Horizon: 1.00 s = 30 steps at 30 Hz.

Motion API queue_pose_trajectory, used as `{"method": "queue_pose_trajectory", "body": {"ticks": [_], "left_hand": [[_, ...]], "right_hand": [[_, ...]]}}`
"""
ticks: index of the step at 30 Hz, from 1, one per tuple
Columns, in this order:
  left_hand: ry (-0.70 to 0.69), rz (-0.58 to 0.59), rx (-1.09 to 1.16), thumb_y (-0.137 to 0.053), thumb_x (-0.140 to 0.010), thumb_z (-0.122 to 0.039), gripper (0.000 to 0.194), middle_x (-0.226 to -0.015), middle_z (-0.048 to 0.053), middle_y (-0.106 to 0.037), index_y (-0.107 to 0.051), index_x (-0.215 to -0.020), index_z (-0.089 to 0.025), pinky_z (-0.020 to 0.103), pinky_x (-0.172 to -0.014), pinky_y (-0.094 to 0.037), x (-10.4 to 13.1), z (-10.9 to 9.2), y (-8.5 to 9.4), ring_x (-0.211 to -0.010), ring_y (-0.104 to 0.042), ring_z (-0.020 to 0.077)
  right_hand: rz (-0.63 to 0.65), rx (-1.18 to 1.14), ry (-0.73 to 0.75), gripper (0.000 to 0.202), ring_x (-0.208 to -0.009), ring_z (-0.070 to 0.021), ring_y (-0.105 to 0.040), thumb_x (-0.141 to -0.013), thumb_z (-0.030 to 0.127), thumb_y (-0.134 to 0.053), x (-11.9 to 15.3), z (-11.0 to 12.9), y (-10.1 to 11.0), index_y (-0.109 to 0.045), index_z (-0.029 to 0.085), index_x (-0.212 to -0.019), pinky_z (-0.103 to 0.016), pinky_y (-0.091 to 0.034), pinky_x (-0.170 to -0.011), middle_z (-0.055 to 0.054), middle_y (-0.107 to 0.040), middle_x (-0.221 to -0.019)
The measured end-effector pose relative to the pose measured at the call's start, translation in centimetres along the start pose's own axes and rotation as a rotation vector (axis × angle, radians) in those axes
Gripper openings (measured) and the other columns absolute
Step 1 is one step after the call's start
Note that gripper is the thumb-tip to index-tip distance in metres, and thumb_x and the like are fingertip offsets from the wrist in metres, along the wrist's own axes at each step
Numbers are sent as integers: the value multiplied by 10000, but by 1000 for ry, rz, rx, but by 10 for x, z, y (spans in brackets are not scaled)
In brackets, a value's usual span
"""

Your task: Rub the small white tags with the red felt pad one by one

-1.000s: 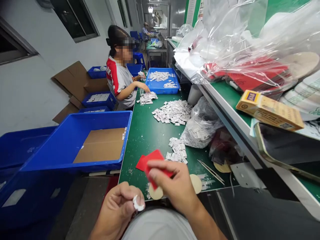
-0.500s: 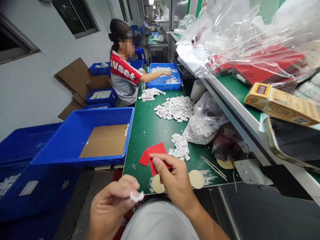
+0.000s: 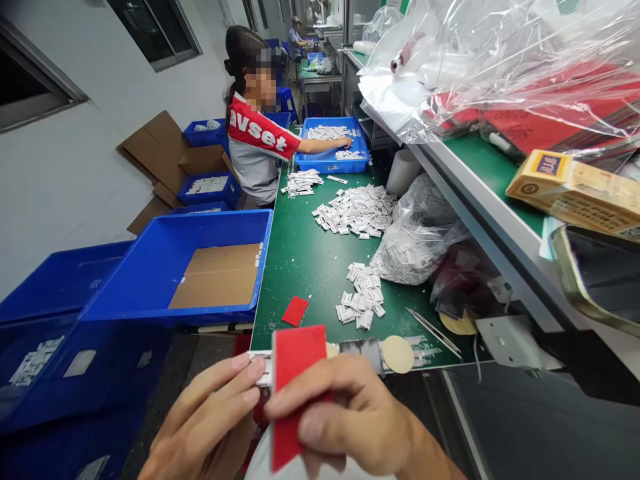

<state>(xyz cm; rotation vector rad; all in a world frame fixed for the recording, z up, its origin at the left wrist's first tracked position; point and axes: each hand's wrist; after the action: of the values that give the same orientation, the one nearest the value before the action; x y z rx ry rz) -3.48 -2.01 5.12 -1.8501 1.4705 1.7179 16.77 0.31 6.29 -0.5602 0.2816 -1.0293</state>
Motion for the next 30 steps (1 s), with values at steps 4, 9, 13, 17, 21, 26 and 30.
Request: {"method": "queue_pose_trajectory", "body": {"ticks": [4, 9, 13, 17, 21, 26, 30], "left_hand": [[39, 68, 13, -700, -823, 40, 215, -1126, 74, -802, -705, -973, -114, 358, -863, -663, 5, -5, 9, -1094, -733, 228], [61, 30, -14, -675, -891, -38, 132, -1082, 35, -816, -710, -949, -152, 327, -840, -672, 9, -9, 9, -1057, -751, 206], [81, 20, -32, -694, -884, -64, 133, -1057, 24, -821, -709, -953, -176, 316, -830, -676, 8, -9, 10, -1029, -765, 205], [68, 16, -3, -739, -824, -54, 185, -1041, 26, -824, -709, -960, -176, 309, -808, -684, 6, -8, 10, -990, -779, 213], [90, -103, 67, -758, -786, -24, 193, -934, 24, -833, -704, -905, -167, 296, -728, -695, 8, -6, -2, -880, -800, 217], [385, -285, 238, -822, -683, 56, 331, -862, -22, -823, -671, -857, -181, 364, -747, -696, 8, -11, -22, -770, -798, 215], [470, -333, 314, -841, -726, -19, 263, -790, -33, -811, -643, -782, -184, 337, -707, -690, -2, -18, -28, -690, -783, 187]], "right_hand": [[-360, 302, 176, 224, -605, -87, -679, -948, 295, -727, -12, 5, -4, -802, 335, -1156, -147, -549, -590, 21, -772, -702], [-272, 532, 333, 320, -588, -93, -704, -901, 162, -754, -14, 11, -11, -801, 344, -1160, -152, -568, -590, 22, -812, -781], [-194, 507, 315, 318, -551, -93, -688, -932, 178, -720, -10, 14, -10, -784, 359, -1186, -159, -567, -560, 39, -796, -735], [-349, 605, 285, 296, -616, -119, -691, -937, 174, -714, -5, 17, -8, -795, 336, -1172, -199, -573, -604, 6, -815, -822], [-44, 456, 193, 254, -526, -118, -643, -948, 218, -705, -4, 16, -7, -803, 315, -1162, -207, -542, -519, 4, -787, -725], [-565, 534, 233, 196, -589, -105, -587, -973, 275, -685, -8, 12, -6, -806, 306, -1124, -191, -495, -551, 6, -735, -741], [-417, 439, 243, 249, -599, -121, -601, -1014, 333, -619, -2, 12, -10, -774, 338, -1209, -208, -514, -560, 7, -701, -693]]}}
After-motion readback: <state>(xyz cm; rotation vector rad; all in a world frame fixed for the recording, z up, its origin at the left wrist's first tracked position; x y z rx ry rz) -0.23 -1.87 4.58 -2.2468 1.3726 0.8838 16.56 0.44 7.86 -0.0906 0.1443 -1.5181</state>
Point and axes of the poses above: each hand's wrist, its own x-axis away from the middle knuckle, its own y-axis out of the back of the hand, z = x × y
